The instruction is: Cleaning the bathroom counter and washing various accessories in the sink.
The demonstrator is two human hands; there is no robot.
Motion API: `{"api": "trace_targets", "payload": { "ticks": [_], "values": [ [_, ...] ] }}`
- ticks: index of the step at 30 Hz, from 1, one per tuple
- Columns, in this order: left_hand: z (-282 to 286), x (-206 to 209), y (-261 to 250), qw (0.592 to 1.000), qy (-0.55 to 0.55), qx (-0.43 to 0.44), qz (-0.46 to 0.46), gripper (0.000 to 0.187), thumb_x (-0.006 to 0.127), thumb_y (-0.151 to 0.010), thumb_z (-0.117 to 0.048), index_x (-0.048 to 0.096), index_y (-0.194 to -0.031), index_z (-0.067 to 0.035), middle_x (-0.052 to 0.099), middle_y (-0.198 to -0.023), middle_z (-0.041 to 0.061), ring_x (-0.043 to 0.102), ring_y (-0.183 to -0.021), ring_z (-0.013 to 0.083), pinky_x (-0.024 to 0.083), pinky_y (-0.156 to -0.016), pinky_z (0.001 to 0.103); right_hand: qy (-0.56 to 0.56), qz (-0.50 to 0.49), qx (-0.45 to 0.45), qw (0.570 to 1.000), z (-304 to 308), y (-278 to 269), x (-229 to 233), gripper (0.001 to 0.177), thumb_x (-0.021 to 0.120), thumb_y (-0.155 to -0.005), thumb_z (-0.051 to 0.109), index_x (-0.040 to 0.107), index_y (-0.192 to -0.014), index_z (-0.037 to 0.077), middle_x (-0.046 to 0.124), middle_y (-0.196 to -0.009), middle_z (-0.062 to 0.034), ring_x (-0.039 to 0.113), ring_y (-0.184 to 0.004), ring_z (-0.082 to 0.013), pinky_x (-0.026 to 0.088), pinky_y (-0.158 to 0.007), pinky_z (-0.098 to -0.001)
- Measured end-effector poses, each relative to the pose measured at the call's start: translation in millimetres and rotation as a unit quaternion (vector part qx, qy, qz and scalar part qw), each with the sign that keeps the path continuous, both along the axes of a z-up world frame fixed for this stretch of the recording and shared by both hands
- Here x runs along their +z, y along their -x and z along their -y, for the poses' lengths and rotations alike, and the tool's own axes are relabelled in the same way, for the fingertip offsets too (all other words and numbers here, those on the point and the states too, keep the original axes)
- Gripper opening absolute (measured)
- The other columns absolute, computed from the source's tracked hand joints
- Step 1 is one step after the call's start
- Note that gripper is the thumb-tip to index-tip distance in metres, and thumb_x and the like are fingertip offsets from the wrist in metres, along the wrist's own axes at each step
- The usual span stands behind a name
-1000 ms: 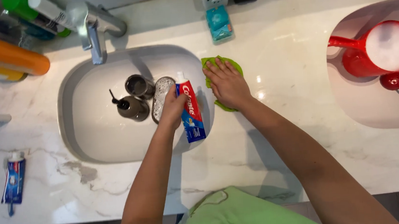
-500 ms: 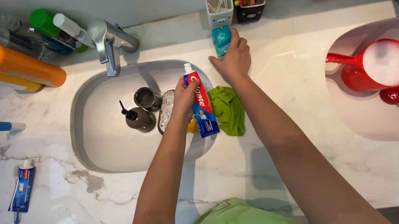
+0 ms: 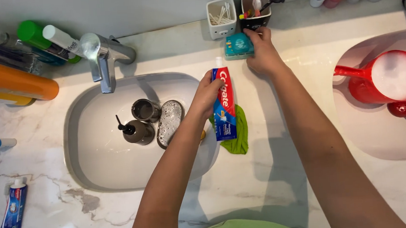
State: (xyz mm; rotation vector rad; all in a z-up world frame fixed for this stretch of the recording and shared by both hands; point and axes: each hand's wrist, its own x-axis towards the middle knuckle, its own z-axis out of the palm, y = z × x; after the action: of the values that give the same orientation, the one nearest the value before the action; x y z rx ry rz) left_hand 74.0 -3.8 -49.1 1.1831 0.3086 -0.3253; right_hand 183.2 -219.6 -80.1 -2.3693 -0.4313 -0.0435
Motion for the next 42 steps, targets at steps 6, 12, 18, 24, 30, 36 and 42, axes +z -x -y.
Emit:
{"api": "trace_targets", "payload": {
  "ticks": [6, 12, 18, 24, 30, 36, 42],
  "values": [
    [46, -23, -29, 0.999, 0.049, 0.009, -0.012, 0.053, 0.049, -0.086, 0.003, 0.052, -0.139, 0.000, 0.069, -0.107, 0.013, 0.069, -0.089, 0.0213, 0.060, -0.078, 0.035, -0.264, -0.131, -0.139, 0.946, 16, 65, 18, 0.048, 0.065, -0.094, 0.006, 0.056, -0.141, 0.004, 0.057, -0.124, -0.0166, 0.062, -0.098, -0.0229, 0.054, -0.082, -0.0320],
    [87, -67, -47, 0.987, -0.089, -0.111, 0.075, 0.053, 0.062, -0.097, -0.006, 0.059, -0.149, 0.000, 0.065, -0.112, 0.016, 0.060, -0.089, 0.0228, 0.052, -0.075, 0.035, -0.488, -0.239, -0.131, 0.829, 42, 113, -1, 0.031, 0.059, -0.103, 0.005, 0.060, -0.133, -0.001, 0.071, -0.105, -0.0056, 0.066, -0.088, -0.0080, 0.056, -0.081, -0.0228],
    [71, 33, -34, 0.822, -0.356, 0.004, 0.445, 0.061, 0.072, -0.098, -0.016, 0.049, -0.154, -0.011, 0.056, -0.143, 0.020, 0.062, -0.122, 0.0327, 0.056, -0.094, 0.035, -0.464, -0.214, -0.131, 0.850, 47, 110, 38, 0.031, 0.058, -0.101, 0.003, 0.061, -0.131, -0.004, 0.073, -0.109, -0.0070, 0.068, -0.093, -0.0083, 0.057, -0.084, -0.0224],
    [79, 34, -22, 0.942, -0.190, -0.024, 0.277, 0.058, 0.071, -0.098, -0.007, 0.051, -0.152, -0.012, 0.060, -0.122, 0.013, 0.063, -0.087, 0.0114, 0.056, -0.078, 0.026, -0.567, -0.213, -0.092, 0.790, 18, 129, 31, 0.030, 0.059, -0.102, 0.005, 0.060, -0.130, -0.007, 0.073, -0.108, -0.0098, 0.069, -0.092, -0.0100, 0.058, -0.084, -0.0242],
    [80, 35, -5, 0.943, -0.168, 0.000, 0.286, 0.050, 0.070, -0.098, -0.004, 0.053, -0.145, -0.004, 0.067, -0.118, 0.007, 0.065, -0.089, 0.0061, 0.056, -0.078, 0.023, -0.577, -0.238, -0.143, 0.768, 3, 140, 45, 0.024, 0.061, -0.103, 0.012, 0.066, -0.119, -0.006, 0.074, -0.100, -0.0092, 0.069, -0.083, -0.0088, 0.058, -0.075, -0.0224],
    [85, 27, -1, 0.945, -0.176, -0.005, 0.276, 0.047, 0.073, -0.098, -0.007, 0.055, -0.142, -0.003, 0.068, -0.114, 0.007, 0.064, -0.086, 0.0060, 0.055, -0.075, 0.022, -0.563, -0.237, -0.177, 0.772, 1, 145, 55, 0.022, 0.063, -0.103, 0.014, 0.067, -0.113, -0.005, 0.073, -0.093, -0.0080, 0.068, -0.076, -0.0083, 0.057, -0.068, -0.0219],
    [85, 42, -11, 0.889, -0.348, -0.039, 0.295, 0.064, 0.077, -0.090, -0.022, 0.050, -0.146, -0.006, 0.069, -0.130, 0.017, 0.069, -0.104, 0.0241, 0.056, -0.080, 0.035, -0.525, -0.227, -0.209, 0.793, 10, 129, 50, 0.021, 0.062, -0.102, 0.014, 0.068, -0.111, -0.003, 0.073, -0.092, -0.0072, 0.069, -0.076, -0.0080, 0.058, -0.068, -0.0221]
  ]
}}
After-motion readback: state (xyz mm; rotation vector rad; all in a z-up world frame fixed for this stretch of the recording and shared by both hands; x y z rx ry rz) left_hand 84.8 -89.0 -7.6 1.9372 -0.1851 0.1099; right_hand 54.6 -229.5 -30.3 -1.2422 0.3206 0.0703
